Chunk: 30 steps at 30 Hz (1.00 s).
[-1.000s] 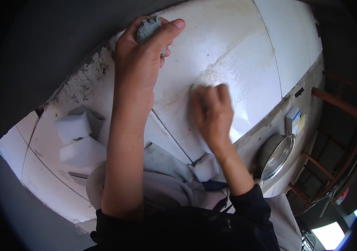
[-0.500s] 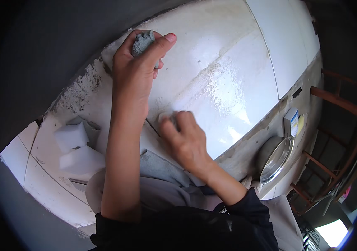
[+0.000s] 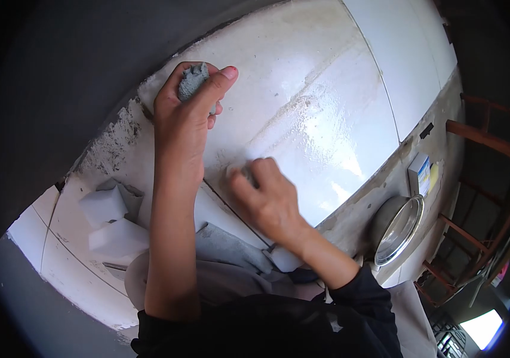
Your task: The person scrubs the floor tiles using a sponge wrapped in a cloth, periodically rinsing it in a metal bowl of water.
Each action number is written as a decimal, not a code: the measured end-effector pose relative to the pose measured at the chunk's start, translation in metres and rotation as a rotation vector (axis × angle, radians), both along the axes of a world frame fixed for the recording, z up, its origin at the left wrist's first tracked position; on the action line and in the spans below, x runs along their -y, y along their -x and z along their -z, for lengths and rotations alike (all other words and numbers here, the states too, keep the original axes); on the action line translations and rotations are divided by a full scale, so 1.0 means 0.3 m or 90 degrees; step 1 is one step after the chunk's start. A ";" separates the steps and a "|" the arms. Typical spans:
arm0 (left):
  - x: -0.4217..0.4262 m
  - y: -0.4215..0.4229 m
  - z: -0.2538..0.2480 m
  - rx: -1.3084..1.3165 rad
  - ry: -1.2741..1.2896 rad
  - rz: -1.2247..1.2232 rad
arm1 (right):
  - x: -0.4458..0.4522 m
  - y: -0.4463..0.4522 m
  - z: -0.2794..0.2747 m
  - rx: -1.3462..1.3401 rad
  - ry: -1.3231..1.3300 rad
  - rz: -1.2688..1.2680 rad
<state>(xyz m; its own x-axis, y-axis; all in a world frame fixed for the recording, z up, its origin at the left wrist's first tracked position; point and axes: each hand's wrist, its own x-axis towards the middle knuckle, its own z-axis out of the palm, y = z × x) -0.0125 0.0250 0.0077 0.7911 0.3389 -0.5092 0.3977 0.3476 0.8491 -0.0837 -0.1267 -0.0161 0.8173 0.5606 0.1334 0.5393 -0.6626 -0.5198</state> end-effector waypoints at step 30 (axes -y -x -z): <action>0.007 -0.001 0.010 -0.012 -0.023 0.007 | 0.338 -0.561 0.061 0.105 0.100 0.325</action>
